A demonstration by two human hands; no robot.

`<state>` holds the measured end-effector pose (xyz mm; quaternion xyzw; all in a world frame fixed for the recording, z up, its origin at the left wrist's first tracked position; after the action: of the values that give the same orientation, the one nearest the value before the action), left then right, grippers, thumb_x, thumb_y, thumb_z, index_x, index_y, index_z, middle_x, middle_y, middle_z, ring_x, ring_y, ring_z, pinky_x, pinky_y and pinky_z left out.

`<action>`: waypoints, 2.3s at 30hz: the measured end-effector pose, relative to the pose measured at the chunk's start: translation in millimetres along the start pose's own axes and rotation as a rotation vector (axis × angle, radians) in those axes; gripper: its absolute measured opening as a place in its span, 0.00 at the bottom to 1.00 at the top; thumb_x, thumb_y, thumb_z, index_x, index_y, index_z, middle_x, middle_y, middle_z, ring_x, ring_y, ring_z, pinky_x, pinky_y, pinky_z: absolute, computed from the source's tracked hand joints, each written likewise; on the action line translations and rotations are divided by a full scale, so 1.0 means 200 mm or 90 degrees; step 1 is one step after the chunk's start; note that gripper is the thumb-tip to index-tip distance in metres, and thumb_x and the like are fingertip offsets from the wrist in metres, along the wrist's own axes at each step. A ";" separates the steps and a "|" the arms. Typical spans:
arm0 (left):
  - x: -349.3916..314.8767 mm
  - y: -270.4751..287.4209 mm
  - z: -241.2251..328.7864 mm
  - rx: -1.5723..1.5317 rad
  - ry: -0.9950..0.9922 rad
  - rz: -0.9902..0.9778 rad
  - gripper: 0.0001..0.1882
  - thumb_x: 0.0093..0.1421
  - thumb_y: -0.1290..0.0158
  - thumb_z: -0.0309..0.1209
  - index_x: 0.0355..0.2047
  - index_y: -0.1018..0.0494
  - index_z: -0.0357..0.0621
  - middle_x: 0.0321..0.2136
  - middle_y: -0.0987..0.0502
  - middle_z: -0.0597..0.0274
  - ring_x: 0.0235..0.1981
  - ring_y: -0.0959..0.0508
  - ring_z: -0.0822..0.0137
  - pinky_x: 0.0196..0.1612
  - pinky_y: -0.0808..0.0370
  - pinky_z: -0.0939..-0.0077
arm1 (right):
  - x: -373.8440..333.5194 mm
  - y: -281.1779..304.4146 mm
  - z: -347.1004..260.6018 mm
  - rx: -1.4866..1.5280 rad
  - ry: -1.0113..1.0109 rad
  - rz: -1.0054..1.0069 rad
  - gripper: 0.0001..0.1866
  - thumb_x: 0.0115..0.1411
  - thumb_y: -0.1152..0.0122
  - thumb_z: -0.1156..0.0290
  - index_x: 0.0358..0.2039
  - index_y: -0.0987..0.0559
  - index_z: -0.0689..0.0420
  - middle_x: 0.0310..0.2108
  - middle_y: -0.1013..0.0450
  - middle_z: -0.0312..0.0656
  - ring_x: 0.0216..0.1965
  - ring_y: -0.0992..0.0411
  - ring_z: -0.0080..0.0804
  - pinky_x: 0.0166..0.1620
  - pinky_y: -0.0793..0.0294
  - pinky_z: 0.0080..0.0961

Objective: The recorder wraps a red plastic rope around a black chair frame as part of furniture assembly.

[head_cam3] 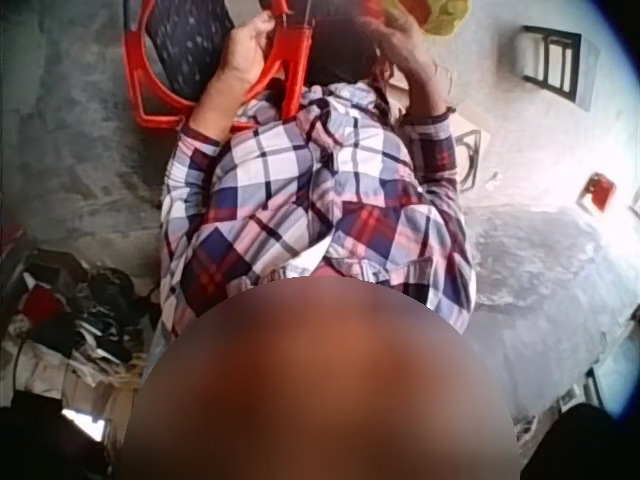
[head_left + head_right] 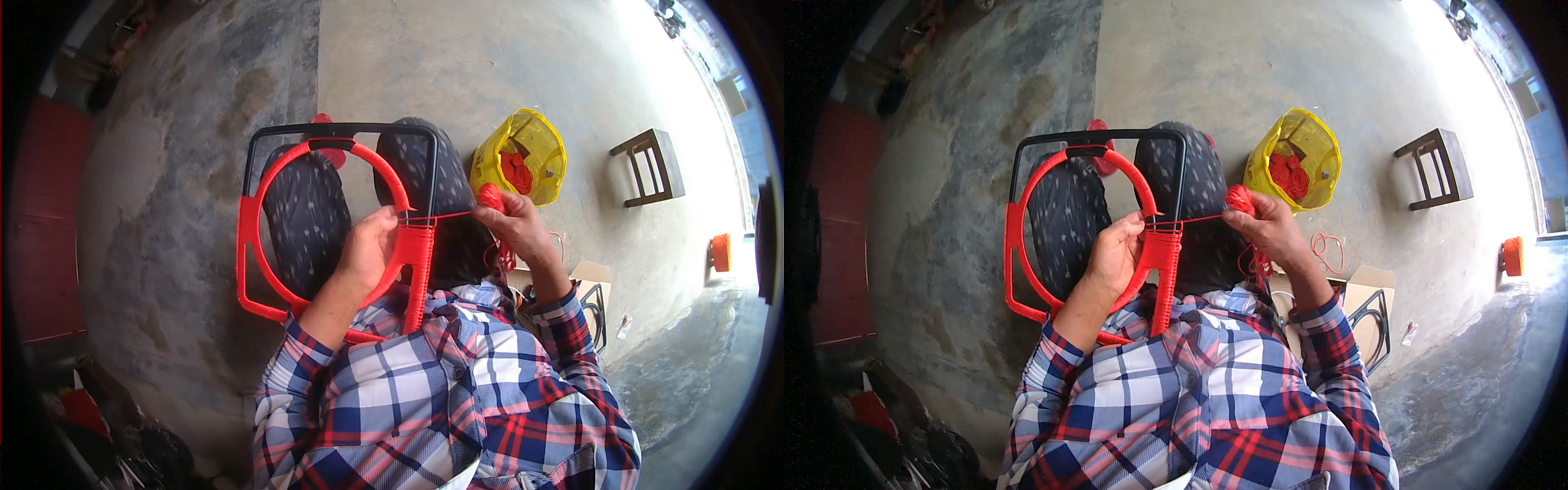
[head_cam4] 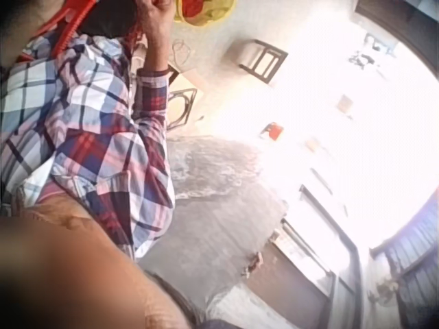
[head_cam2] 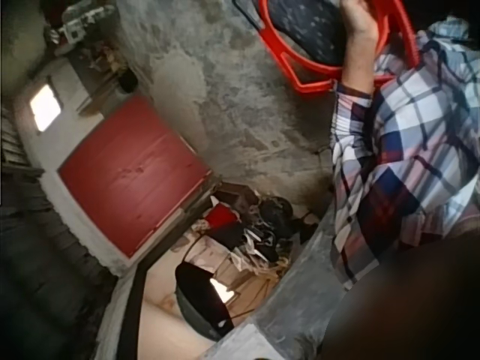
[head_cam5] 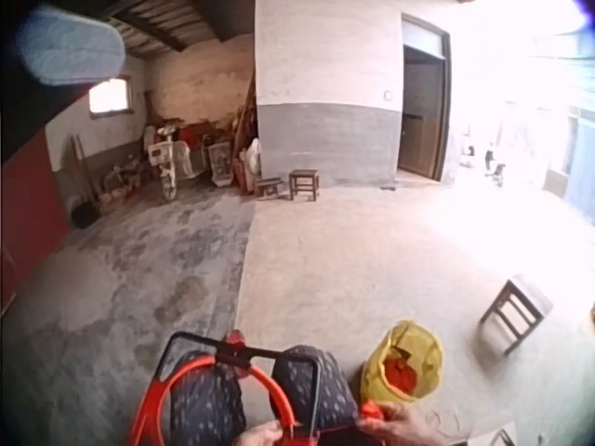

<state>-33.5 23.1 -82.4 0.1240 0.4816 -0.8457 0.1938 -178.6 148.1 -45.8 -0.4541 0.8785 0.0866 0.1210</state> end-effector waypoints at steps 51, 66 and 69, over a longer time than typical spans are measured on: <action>-0.03 0.00 0.06 -0.053 -0.058 0.053 0.16 0.53 0.60 0.18 0.43 0.33 0.39 0.36 0.24 0.54 0.38 0.22 0.60 0.44 0.24 0.67 | -0.29 0.32 -0.42 0.580 0.322 -0.124 0.13 0.55 0.45 0.70 0.40 0.34 0.55 0.19 0.40 0.30 0.17 0.41 0.18 0.23 0.41 0.22; -0.02 0.09 0.04 0.114 -0.084 0.074 0.08 0.58 0.49 0.19 0.38 0.32 0.38 0.34 0.23 0.57 0.35 0.22 0.70 0.42 0.25 0.76 | -0.02 -0.22 -0.17 0.211 0.013 -0.099 0.11 0.56 0.43 0.80 0.40 0.29 0.57 0.27 0.36 0.27 0.27 0.37 0.14 0.30 0.36 0.14; -0.02 0.07 0.03 0.105 -0.075 0.071 0.08 0.59 0.50 0.20 0.39 0.33 0.39 0.34 0.23 0.57 0.34 0.22 0.69 0.41 0.24 0.75 | -0.04 -0.12 -0.19 0.096 0.040 -0.065 0.14 0.54 0.45 0.81 0.42 0.29 0.57 0.28 0.34 0.28 0.27 0.36 0.15 0.30 0.35 0.14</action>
<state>-24.6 12.9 -88.4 0.1164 0.3905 -0.8761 0.2576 -158.4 131.0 -8.2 -0.4905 0.8614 0.0000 0.1317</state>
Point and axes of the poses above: each hand's wrist, its own x-axis towards the middle knuckle, its own y-axis out of the back of the hand, z = x × y, the point moved 10 cm from there along x, towards the middle knuckle
